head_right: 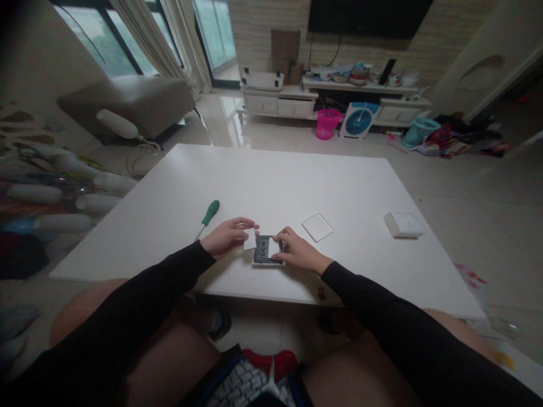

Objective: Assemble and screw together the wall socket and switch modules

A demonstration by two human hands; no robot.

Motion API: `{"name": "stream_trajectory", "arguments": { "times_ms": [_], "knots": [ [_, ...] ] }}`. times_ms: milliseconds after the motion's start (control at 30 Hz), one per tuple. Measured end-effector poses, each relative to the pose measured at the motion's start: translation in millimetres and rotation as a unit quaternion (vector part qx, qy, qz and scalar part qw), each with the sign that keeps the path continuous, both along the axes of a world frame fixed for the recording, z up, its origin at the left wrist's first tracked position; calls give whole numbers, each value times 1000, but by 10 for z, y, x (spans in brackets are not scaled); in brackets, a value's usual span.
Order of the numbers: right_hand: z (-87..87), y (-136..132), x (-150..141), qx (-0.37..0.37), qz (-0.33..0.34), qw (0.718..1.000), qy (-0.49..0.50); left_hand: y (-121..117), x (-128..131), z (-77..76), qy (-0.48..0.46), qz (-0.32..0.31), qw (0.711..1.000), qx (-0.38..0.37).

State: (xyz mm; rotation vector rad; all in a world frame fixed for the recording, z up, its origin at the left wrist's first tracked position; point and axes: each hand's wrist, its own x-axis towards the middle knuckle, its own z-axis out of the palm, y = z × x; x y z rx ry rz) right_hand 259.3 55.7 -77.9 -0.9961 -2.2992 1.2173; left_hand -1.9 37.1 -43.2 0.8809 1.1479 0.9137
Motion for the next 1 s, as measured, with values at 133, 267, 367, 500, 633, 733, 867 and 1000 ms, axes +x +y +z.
{"name": "stream_trajectory", "arguments": {
  "times_ms": [133,267,367,500,633,733,867,1000],
  "knots": [
    [-7,-7,5,2,-1,1000,1,0,24,-105,172,-63,980,82],
    [13,-13,-2,3,3,1000,-3,-8,64,-204,240,-88,959,122],
    [30,-12,-6,4,4,1000,-6,-35,100,-250,256,-98,951,140],
    [35,-9,-4,-1,7,1000,-7,-80,113,-267,307,-98,922,217],
    [24,-10,-1,-2,4,1000,-8,-107,100,-225,319,-119,903,262],
    [14,-10,0,1,4,1000,-8,-123,105,-185,308,-157,886,308],
    [5,-9,3,1,7,1000,-5,-128,122,-198,362,-177,844,354],
    [-5,-8,2,0,8,1000,1,-96,125,-242,386,-195,832,348]
  ]
}}
